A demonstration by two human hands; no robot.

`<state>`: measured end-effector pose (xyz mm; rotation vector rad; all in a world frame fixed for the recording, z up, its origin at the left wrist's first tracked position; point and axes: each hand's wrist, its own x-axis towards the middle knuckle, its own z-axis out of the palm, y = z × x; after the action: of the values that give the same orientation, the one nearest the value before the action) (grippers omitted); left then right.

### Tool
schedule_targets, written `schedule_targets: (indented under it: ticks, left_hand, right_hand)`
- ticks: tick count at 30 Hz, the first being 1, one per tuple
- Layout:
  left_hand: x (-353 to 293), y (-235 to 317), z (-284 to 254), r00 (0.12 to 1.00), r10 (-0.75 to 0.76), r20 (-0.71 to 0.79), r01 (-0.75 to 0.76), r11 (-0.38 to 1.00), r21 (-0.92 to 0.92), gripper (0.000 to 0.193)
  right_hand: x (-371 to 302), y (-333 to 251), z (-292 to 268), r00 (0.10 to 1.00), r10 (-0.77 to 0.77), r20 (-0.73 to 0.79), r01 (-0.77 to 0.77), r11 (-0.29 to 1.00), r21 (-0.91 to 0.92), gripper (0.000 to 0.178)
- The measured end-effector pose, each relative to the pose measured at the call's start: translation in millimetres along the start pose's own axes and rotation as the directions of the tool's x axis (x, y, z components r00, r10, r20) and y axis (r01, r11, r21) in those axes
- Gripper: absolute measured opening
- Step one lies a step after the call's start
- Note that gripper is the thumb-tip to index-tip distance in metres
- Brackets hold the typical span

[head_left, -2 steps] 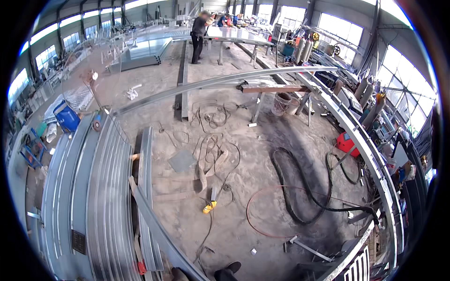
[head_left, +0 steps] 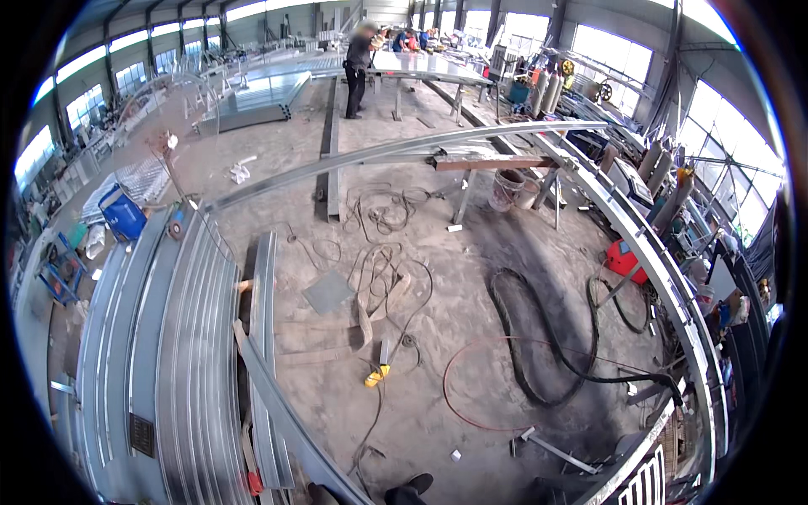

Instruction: The person welds aluminum frame pieces together using a handheld welding torch, producing bright sparks. They repeatedly position and tack weld joints, then use a hammer to tap and align the pieces before continuing to weld. The person moves between workstations to retrieve additional frame components and continues assembling the structure.

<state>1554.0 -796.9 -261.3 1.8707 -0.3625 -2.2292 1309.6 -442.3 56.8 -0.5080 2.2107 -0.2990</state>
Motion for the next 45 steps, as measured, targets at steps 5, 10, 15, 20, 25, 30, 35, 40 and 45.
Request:
schedule_targets:
  ticks: [5,10,15,20,25,30,35,40,45]
  left_hand:
    - [-42,8,86,0.983,0.091,0.162,-0.079,0.993,-0.082,0.071]
    - [-87,7,168,0.922,0.166,0.351,-0.112,0.979,-0.17,0.068]
    - [-143,16,214,0.804,0.241,0.544,-0.1,0.956,-0.276,0.065]
    - [-251,61,258,0.494,0.063,0.867,-0.09,0.996,-0.021,0.082]
    - [-179,133,330,0.7,0.066,0.711,-0.15,0.987,0.055,0.075]
    - [-101,87,380,0.5,-0.115,0.858,0.039,0.993,0.11,0.081]
    - [-75,3,491,0.49,-0.267,0.83,0.186,0.962,0.199,0.07]
    - [-65,-11,602,0.322,-0.358,0.876,0.29,0.918,0.269,0.052]
    - [-41,-32,715,0.361,-0.435,0.825,0.327,0.888,0.325,0.06]
  right_hand:
    - [-34,49,-39,0.998,0.028,-0.052,-0.031,0.998,-0.053,0.043]
    - [-106,98,-60,0.988,0.109,-0.111,-0.116,0.991,-0.063,0.036]
    - [-203,150,-48,0.96,0.271,-0.075,-0.271,0.963,0.018,0.03]
    - [-236,216,43,0.94,0.254,-0.225,-0.271,0.962,-0.044,0.041]
    - [-216,195,62,0.899,0.37,-0.234,-0.357,0.929,0.097,0.036]
    - [-205,200,54,0.761,0.557,-0.333,-0.516,0.83,0.211,0.048]
    - [-194,240,35,0.484,0.682,-0.548,-0.72,0.666,0.193,0.045]
    - [-178,211,-52,0.505,0.744,-0.437,-0.768,0.618,0.164,0.043]
    - [-116,217,-119,0.436,0.734,-0.521,-0.683,0.647,0.34,0.037]
